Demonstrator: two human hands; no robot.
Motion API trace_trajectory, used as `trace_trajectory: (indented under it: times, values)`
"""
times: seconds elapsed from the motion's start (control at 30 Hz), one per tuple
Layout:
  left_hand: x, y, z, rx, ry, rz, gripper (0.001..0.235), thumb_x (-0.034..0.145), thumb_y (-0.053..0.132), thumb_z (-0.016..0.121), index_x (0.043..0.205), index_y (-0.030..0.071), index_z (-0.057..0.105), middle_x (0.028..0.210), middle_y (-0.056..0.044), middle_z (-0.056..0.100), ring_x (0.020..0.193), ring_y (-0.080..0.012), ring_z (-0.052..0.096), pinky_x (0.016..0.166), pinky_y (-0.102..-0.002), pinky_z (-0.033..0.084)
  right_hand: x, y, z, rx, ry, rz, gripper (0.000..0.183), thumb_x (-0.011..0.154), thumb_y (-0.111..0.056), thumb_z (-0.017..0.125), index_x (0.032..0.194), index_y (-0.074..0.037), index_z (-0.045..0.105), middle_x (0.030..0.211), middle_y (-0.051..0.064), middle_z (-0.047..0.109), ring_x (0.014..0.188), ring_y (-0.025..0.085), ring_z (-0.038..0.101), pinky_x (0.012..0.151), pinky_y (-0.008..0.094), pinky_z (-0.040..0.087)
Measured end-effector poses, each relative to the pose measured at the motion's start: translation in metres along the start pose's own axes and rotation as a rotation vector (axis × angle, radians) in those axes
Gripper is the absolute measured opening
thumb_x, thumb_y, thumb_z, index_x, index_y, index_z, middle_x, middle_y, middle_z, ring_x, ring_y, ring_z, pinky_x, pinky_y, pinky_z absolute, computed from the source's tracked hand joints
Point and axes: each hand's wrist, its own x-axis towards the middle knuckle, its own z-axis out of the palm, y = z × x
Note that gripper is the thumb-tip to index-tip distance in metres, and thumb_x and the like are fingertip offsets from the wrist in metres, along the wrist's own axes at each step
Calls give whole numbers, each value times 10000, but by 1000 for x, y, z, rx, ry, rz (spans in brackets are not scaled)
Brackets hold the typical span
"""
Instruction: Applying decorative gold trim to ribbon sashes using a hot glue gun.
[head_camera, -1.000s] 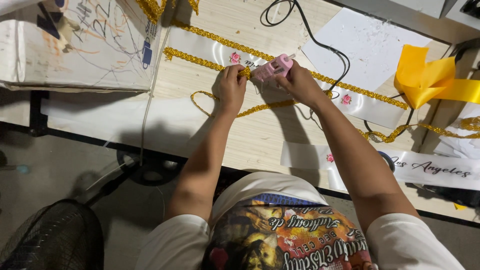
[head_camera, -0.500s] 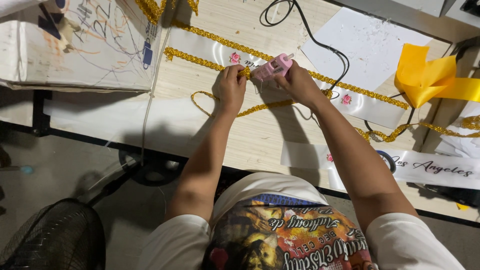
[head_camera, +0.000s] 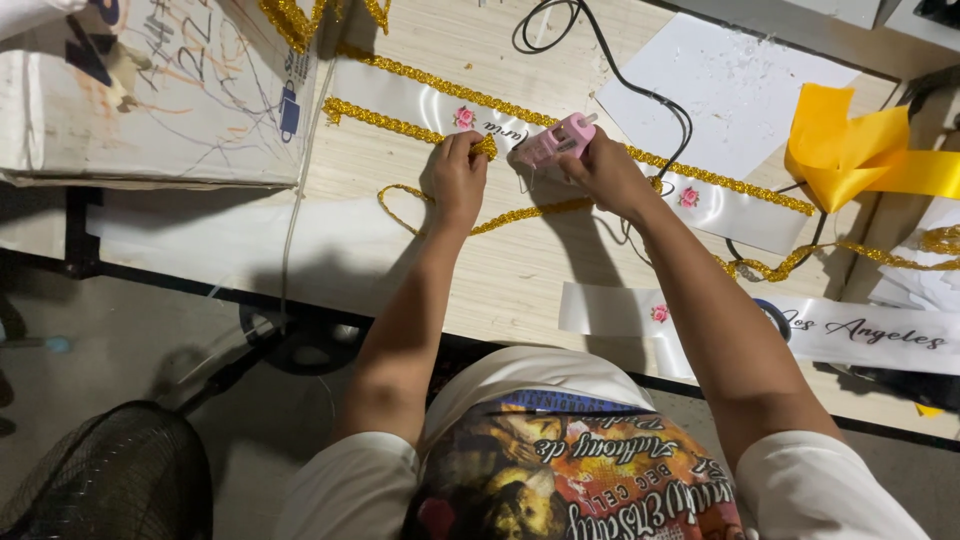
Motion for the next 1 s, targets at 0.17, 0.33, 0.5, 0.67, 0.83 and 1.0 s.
trace_trajectory:
  times: [0.17,0.33,0.5,0.67,0.83,1.0]
  values:
    - [2,8,-6,72,46,58,253,828,-14,754,1046,97,691,1010,-75,704,921,-285,680,761,-379,574,-3,7,-4,-33,-18,33,348,1014,-299,644,1147,19,598,849,119,716,729,224,673,684,372,527]
    - [2,12,-7,158,51,53,229,818,17,782,1009,119,708,957,-56,710,881,-282,686,717,-385,556,-10,17,-10,11,-4,8,362,985,-297,661,1159,12,586,855,113,717,734,205,678,675,368,532]
    - [1,2,-2,51,52,69,252,846,-15,742,1068,91,690,1017,-86,694,916,-282,679,764,-369,580,-12,39,-13,-37,9,13,357,990,-274,661,1161,31,586,881,132,716,769,230,687,719,378,531]
    - [5,21,-14,143,24,73,226,848,20,756,1049,104,695,992,-66,715,884,-256,699,733,-360,583,-22,39,-20,1,-5,31,341,1003,-273,642,1172,20,596,888,139,715,789,233,689,740,380,532]
    - [5,23,-16,178,25,63,213,847,38,753,1038,115,700,975,-51,725,844,-238,709,701,-361,580,-26,47,-25,-10,-13,50,327,990,-248,634,1182,16,602,886,143,717,790,239,691,749,388,531]
    - [3,21,-14,201,16,54,231,846,42,758,1056,123,705,979,-51,724,861,-245,713,713,-370,579,-31,64,-27,8,4,42,339,1001,-258,623,1185,25,588,892,120,732,809,213,700,764,371,533]
